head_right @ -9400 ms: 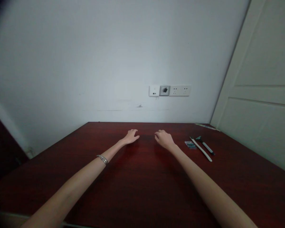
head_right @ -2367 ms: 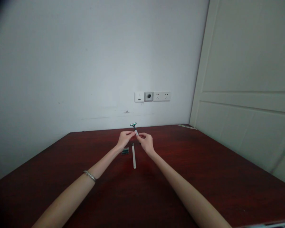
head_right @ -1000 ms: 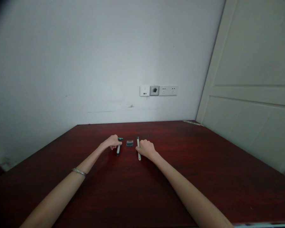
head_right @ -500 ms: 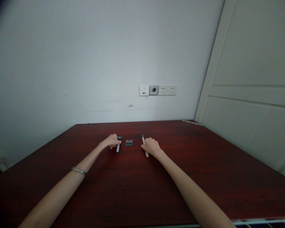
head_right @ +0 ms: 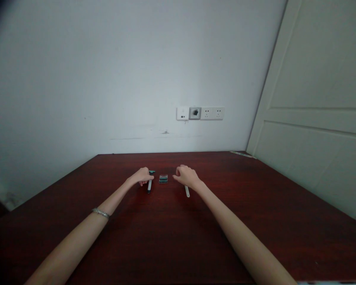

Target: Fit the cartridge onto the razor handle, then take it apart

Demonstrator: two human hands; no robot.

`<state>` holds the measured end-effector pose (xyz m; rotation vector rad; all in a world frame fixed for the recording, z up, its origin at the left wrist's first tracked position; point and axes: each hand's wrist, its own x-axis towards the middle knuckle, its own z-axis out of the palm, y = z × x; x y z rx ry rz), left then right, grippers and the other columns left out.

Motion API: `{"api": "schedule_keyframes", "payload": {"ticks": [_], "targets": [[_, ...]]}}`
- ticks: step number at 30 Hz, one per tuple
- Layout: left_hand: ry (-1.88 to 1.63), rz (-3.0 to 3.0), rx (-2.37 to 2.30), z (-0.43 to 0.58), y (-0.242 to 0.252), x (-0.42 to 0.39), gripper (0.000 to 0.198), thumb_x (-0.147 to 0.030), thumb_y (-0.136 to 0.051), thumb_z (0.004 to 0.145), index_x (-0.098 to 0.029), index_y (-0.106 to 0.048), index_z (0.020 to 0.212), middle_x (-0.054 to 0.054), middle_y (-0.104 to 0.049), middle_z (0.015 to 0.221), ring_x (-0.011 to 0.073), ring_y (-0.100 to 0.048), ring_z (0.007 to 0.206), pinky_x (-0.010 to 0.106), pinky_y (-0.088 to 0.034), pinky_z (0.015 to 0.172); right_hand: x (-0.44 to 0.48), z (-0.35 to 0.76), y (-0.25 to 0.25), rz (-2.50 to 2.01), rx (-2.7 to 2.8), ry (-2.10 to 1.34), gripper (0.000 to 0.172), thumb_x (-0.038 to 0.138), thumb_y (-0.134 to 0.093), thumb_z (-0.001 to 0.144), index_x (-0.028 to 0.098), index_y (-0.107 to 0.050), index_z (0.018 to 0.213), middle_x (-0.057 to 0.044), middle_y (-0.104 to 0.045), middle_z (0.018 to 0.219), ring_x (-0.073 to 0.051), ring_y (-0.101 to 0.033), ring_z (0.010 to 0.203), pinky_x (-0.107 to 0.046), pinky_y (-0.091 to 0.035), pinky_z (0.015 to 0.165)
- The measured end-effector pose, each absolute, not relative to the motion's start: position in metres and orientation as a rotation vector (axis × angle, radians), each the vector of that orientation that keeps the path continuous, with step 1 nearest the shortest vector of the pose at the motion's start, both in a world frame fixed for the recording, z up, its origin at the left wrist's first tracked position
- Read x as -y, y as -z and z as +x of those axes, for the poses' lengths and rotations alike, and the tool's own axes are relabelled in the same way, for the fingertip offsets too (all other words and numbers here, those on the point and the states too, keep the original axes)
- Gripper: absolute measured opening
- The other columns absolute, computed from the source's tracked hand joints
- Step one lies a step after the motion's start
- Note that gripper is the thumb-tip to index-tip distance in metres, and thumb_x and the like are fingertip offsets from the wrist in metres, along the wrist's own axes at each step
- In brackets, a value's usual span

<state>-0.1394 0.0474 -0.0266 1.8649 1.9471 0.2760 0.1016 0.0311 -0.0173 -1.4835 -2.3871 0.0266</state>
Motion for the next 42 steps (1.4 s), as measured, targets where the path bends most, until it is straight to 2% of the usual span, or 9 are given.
{"api": "schedule_keyframes", "payload": {"ticks": [2, 7, 10, 15, 24, 29, 33, 37, 42], "targets": [[-0.286, 1.867, -1.947, -0.139, 0.027, -0.048, 0.022, -0.027, -0.054, 0.064, -0.010, -0.056, 0.050, 0.008, -0.059, 0.050, 0.0151, -0.056, 0.039, 0.026, -0.050, 0.042, -0.036, 0.091, 0.017, -1.298, 2.471, -0.094, 0.031, 0.046, -0.053, 0.076, 0.022, -0.063, 0.094, -0.006, -0.060, 0.103, -0.020, -0.057, 0.091, -0.027, -0.042, 0.072], [-0.303, 1.883, -1.961, -0.136, 0.028, -0.050, 0.022, -0.027, -0.055, 0.064, -0.010, -0.058, 0.051, 0.008, -0.059, 0.048, 0.0146, -0.056, 0.040, 0.023, -0.050, 0.042, -0.053, 0.067, 0.028, -1.072, 2.648, -0.218, 0.067, 0.053, -0.062, 0.067, 0.019, -0.049, 0.123, -0.010, -0.052, 0.121, -0.025, -0.048, 0.110, -0.031, -0.039, 0.086], [-0.306, 1.895, -1.936, -0.135, 0.028, -0.049, 0.022, -0.027, -0.054, 0.065, -0.009, -0.058, 0.052, 0.008, -0.060, 0.050, 0.0142, -0.057, 0.040, 0.022, -0.049, 0.042, -0.062, 0.062, 0.037, -1.104, 2.650, -0.283, 0.075, 0.050, -0.064, 0.065, 0.016, -0.043, 0.129, -0.012, -0.049, 0.127, -0.027, -0.045, 0.113, -0.034, -0.037, 0.091], [-0.321, 1.913, -1.887, -0.133, 0.029, -0.048, 0.022, -0.027, -0.052, 0.065, -0.009, -0.058, 0.053, 0.007, -0.060, 0.050, 0.0130, -0.055, 0.038, 0.022, -0.048, 0.041, -0.067, 0.068, 0.042, -1.133, 2.575, -0.342, 0.070, 0.042, -0.065, 0.067, 0.018, -0.043, 0.129, -0.011, -0.051, 0.126, -0.025, -0.044, 0.113, -0.033, -0.036, 0.092], [-0.370, 1.972, -1.893, -0.120, 0.032, -0.045, 0.024, -0.028, -0.050, 0.066, -0.010, -0.058, 0.051, 0.005, -0.057, 0.047, 0.0112, -0.052, 0.036, 0.019, -0.043, 0.039, -0.064, 0.091, 0.041, -1.106, 2.582, -0.449, 0.072, 0.042, -0.067, 0.065, 0.016, -0.044, 0.128, -0.010, -0.060, 0.111, -0.024, -0.050, 0.103, -0.032, -0.040, 0.085], [-0.387, 2.021, -1.889, -0.121, 0.033, -0.045, 0.027, -0.030, -0.051, 0.067, -0.011, -0.057, 0.049, 0.004, -0.056, 0.045, 0.0093, -0.050, 0.035, 0.017, -0.041, 0.039, -0.062, 0.093, 0.041, -1.054, 2.539, -0.401, 0.072, 0.045, -0.068, 0.062, 0.014, -0.049, 0.124, -0.013, -0.053, 0.120, -0.025, -0.047, 0.109, -0.034, -0.037, 0.091], [-0.386, 2.071, -1.837, -0.123, 0.035, -0.046, 0.031, -0.034, -0.051, 0.068, -0.012, -0.054, 0.047, 0.004, -0.055, 0.045, 0.0095, -0.048, 0.033, 0.019, -0.039, 0.037, -0.063, 0.104, 0.040, -1.019, 2.401, -0.350, 0.056, 0.047, -0.061, 0.071, 0.014, -0.055, 0.116, -0.012, -0.055, 0.116, -0.021, -0.052, 0.102, -0.033, -0.039, 0.088], [-0.375, 2.066, -1.841, -0.122, 0.034, -0.044, 0.033, -0.037, -0.052, 0.069, -0.011, -0.055, 0.049, 0.004, -0.055, 0.047, 0.0095, -0.048, 0.035, 0.020, -0.040, 0.039, -0.074, 0.131, 0.048, -1.168, 2.221, -0.157, 0.034, 0.038, -0.050, 0.081, 0.015, -0.062, 0.104, -0.011, -0.060, 0.105, -0.020, -0.053, 0.098, -0.033, -0.038, 0.088], [-0.343, 2.034, -1.857, -0.128, 0.029, -0.045, 0.039, -0.044, -0.048, 0.073, -0.012, -0.057, 0.053, 0.006, -0.059, 0.052, 0.0115, -0.053, 0.042, 0.021, -0.042, 0.044, -0.087, 0.165, 0.069, -1.493, 2.100, 0.029, 0.031, 0.032, -0.045, 0.083, 0.014, -0.063, 0.101, -0.012, -0.059, 0.109, -0.024, -0.049, 0.103, -0.037, -0.035, 0.090]]}}
